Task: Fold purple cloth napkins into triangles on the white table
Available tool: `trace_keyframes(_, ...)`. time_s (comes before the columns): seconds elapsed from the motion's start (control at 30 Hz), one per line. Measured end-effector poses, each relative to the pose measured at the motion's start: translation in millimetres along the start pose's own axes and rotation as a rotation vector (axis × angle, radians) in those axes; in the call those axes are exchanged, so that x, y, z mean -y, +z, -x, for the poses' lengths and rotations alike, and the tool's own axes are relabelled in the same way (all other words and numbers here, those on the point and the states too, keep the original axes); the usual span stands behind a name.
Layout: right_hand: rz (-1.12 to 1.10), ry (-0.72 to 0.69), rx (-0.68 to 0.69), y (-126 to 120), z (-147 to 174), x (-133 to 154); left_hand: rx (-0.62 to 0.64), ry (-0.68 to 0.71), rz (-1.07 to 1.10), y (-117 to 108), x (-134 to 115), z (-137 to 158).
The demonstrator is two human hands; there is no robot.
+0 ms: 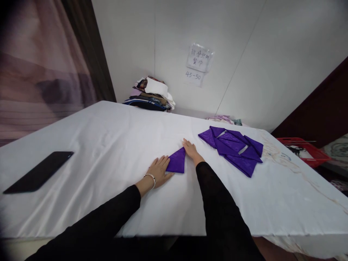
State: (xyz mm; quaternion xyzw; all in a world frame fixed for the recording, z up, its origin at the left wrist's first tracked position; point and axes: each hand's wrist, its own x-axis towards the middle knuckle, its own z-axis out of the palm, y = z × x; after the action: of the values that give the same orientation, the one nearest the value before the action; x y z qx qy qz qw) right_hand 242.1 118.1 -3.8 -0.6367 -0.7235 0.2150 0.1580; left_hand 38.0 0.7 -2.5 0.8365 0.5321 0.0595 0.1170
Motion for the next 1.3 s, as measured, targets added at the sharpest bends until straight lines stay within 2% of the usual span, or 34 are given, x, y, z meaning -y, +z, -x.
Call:
trace_keyframes(0.13, -0.109, -0.108, -0.079, -3.2, 27.3, -22.3, -0.011, -0.001, 0.010, -1.4, 0.0, -1.5)
trace_keyframes(0.27, -0.057, -0.256, -0.045, 0.8, 53.2, -30.2, -0.010, -0.004, 0.007, -2.2, 1.1, -3.8)
trace_keyframes(0.57, 0.029, -0.425, -0.004, 2.0, 50.5, -14.7, -0.012, -0.004, -0.037, -6.0, 0.1, -1.3)
trace_keyframes(0.63, 0.024, -0.399, -0.009, 2.9, 51.5, -15.1, -0.005, 0.000, -0.042, -5.9, 0.1, -1.0)
trace_keyframes(0.73, -0.066, -0.257, -0.105, 5.8, 59.8, -13.8, -0.008, 0.000, -0.043, -4.2, 1.5, -1.8)
trace_keyframes(0.83, -0.307, -0.042, -0.220, 11.0, 77.5, -5.8, -0.030, 0.001, -0.053, -2.2, 3.5, -3.3)
trace_keyframes(0.93, -0.613, 0.120, -0.174, 18.7, 101.8, 7.0, -0.088, 0.005, -0.086, -2.8, 3.0, -3.0)
trace_keyframes(1.0, -0.747, 0.143, -0.126, 23.9, 118.1, 15.1, -0.129, 0.007, -0.117, -4.3, 0.0, -0.4)
trace_keyframes(1.13, -0.845, 0.140, -0.114, 29.3, 138.2, 24.5, -0.175, -0.009, -0.149, -5.6, -10.8, 10.3)
trace_keyframes(1.3, -0.936, 0.178, -0.129, 28.6, 129.0, 25.0, -0.144, -0.027, -0.123, -5.6, -21.6, 25.3)
